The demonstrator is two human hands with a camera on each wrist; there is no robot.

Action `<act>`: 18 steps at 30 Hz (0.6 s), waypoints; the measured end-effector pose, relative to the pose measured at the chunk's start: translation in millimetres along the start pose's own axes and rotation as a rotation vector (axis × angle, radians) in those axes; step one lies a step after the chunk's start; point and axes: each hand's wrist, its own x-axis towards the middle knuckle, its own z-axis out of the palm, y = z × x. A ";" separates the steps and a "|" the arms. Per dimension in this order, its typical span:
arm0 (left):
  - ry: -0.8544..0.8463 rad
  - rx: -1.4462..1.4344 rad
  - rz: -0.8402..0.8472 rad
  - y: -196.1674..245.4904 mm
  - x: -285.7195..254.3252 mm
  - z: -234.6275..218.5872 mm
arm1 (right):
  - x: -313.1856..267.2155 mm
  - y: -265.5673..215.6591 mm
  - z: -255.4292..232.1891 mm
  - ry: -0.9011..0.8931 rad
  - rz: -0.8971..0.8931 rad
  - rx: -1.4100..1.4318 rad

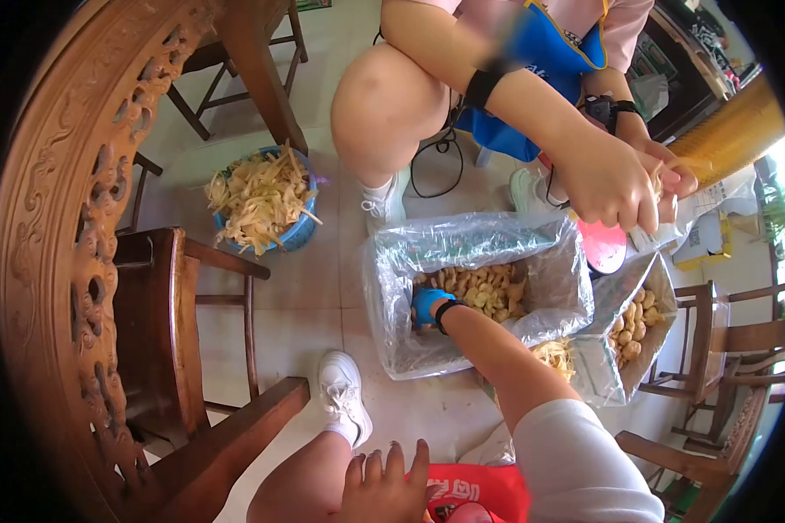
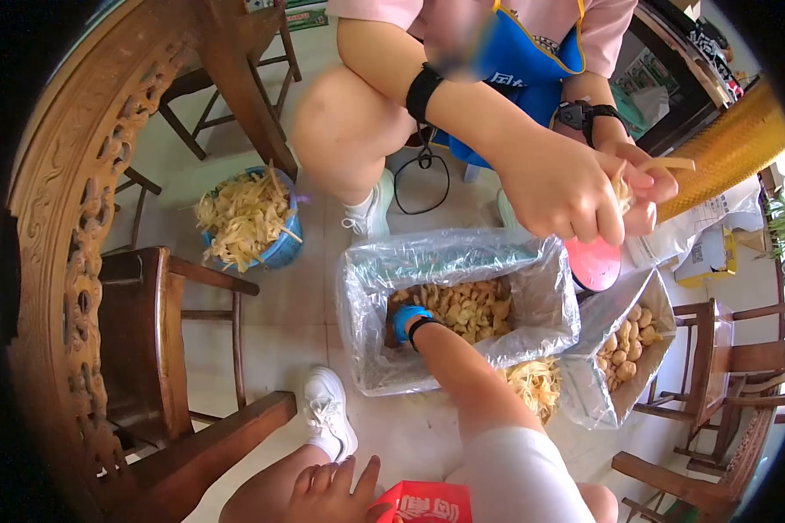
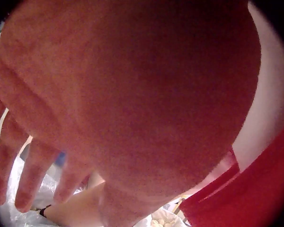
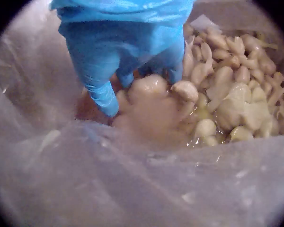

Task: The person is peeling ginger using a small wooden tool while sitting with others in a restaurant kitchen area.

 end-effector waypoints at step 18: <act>0.021 0.091 0.067 37.3 12.0 51.9 | -103.3 103.4 -58.8 -0.012 0.256 1.276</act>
